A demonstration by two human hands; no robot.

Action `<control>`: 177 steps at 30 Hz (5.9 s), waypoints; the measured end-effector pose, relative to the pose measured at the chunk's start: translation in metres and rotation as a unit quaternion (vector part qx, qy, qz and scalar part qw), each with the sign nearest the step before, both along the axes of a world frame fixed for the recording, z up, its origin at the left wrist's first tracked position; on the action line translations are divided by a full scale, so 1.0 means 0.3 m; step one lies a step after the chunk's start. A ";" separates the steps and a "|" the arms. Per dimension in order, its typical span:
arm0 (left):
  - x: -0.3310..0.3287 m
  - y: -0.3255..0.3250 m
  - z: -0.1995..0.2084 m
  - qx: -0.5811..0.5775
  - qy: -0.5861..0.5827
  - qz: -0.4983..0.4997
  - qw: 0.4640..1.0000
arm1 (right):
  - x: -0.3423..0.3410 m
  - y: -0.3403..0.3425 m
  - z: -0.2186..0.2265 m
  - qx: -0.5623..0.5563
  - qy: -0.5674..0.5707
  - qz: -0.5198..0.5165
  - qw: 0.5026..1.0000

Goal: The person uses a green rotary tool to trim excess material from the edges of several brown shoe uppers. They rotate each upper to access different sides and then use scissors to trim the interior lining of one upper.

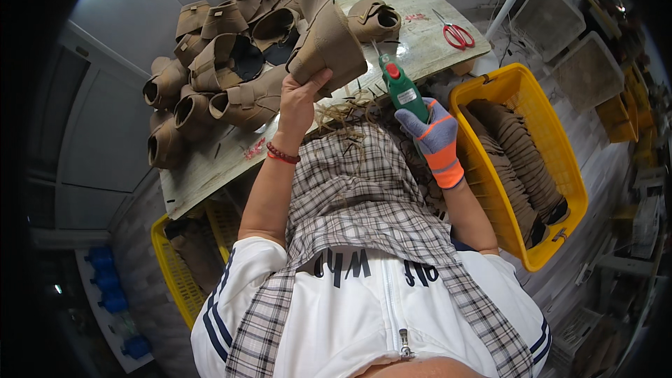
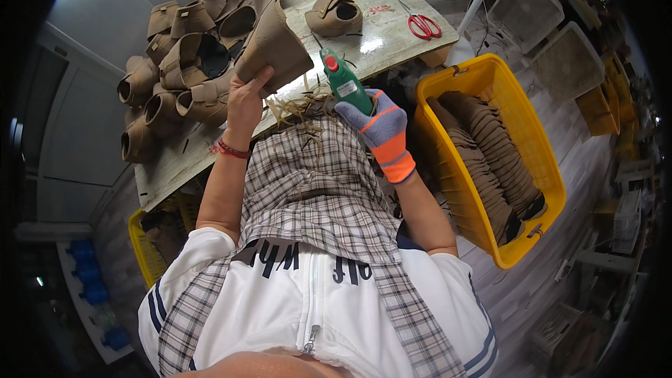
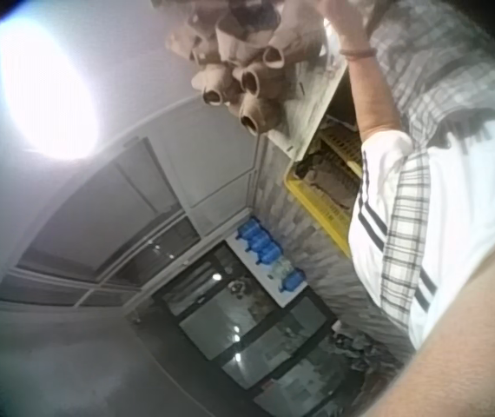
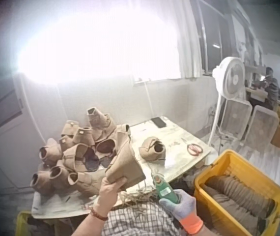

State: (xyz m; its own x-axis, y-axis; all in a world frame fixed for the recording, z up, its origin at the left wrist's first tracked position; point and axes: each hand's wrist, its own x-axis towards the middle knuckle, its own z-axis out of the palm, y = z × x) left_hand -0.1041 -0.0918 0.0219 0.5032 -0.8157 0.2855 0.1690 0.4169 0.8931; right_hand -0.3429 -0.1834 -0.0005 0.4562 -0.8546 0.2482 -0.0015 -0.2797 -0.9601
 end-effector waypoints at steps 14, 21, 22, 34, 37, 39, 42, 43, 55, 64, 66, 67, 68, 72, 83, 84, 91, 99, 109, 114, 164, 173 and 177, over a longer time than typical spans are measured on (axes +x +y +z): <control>-0.043 -0.022 -0.038 0.034 -0.129 0.019 0.991 | 0.024 0.022 0.029 0.006 -0.013 0.003 1.000; -0.025 -0.009 -0.079 -0.004 -0.546 0.162 0.822 | 0.007 0.026 0.119 0.188 -0.089 0.081 0.975; -0.023 -0.004 -0.085 -0.003 -0.569 0.174 0.804 | 0.006 0.023 0.122 0.192 -0.088 0.082 0.974; 0.024 0.098 -0.087 0.018 -0.662 0.112 0.740 | 0.008 0.001 0.113 0.232 -0.111 0.086 0.962; 0.031 0.132 -0.067 0.033 -0.623 0.061 0.779 | 0.008 -0.012 0.119 0.226 -0.076 0.066 0.969; 0.018 0.167 -0.057 0.058 -0.543 0.034 0.837 | 0.002 -0.014 0.097 0.227 -0.088 0.064 0.968; 0.088 0.254 -0.078 0.164 -0.393 0.041 0.904 | -0.039 -0.030 0.049 0.202 -0.078 0.058 0.974; 0.048 0.259 -0.018 0.075 -0.342 0.088 0.933 | -0.058 -0.031 0.038 0.208 -0.066 0.050 0.975; 0.088 0.300 0.089 0.242 -0.139 -0.307 0.910 | -0.287 -0.016 -0.037 0.199 -0.012 -0.055 0.978; 0.035 -0.029 0.090 0.351 -0.537 -0.248 0.727 | -0.354 -0.086 -0.040 0.207 -0.051 -0.109 0.971; -0.086 -0.057 0.161 0.372 -0.627 -0.330 0.601 | -0.383 -0.091 -0.047 0.212 -0.053 -0.126 0.968; -0.070 -0.053 0.165 0.320 -0.538 -0.372 0.686 | -0.398 -0.094 -0.054 0.213 -0.052 -0.133 0.967; -0.046 -0.046 0.174 0.262 -0.438 -0.407 0.757 | -0.408 -0.100 -0.059 0.215 -0.050 -0.139 0.965; 0.012 -0.175 0.198 0.340 -0.598 -0.175 0.704 | -0.397 -0.145 -0.065 0.236 -0.074 -0.137 0.959; 0.078 0.207 0.142 0.294 -0.247 -0.168 0.908 | -0.041 -0.709 -0.233 0.225 0.120 -0.065 0.965; 0.103 0.245 0.118 0.307 -0.189 -0.097 0.928 | 0.017 -0.799 -0.265 0.209 0.153 -0.033 0.965; 0.116 0.471 0.177 0.473 -0.502 -0.216 0.691 | 0.390 -1.114 -0.365 -0.140 0.415 -0.109 0.892; 0.102 0.867 0.504 0.524 -0.193 -0.055 0.828 | 0.131 -1.273 -0.372 -0.233 0.353 -0.215 0.880; 0.186 0.774 0.112 0.187 0.278 0.057 0.940 | 0.047 -1.445 -0.416 -0.313 0.526 -0.124 0.781; 0.006 0.770 -0.145 0.237 0.581 0.047 0.777 | 0.208 -1.479 -0.486 -0.340 0.610 -0.004 0.715; -0.100 0.742 -0.614 0.054 0.461 0.168 0.870 | 0.259 0.142 -0.295 -0.392 0.383 0.350 0.760; -0.086 0.733 -0.622 0.067 0.461 0.188 0.865 | 0.381 0.216 -0.245 -0.451 0.325 0.376 0.741; -0.093 0.730 -0.599 0.089 0.447 0.191 0.869 | 0.406 0.216 -0.267 -0.490 0.318 0.375 0.720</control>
State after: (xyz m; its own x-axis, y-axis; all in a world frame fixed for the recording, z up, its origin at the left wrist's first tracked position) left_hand -0.1319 0.1270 -0.1578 0.7027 -0.5308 -0.4738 0.7087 0.4637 0.5317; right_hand -0.2211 -0.1185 -0.0807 0.9855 0.1357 0.1020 0.1519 -0.9732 -0.1726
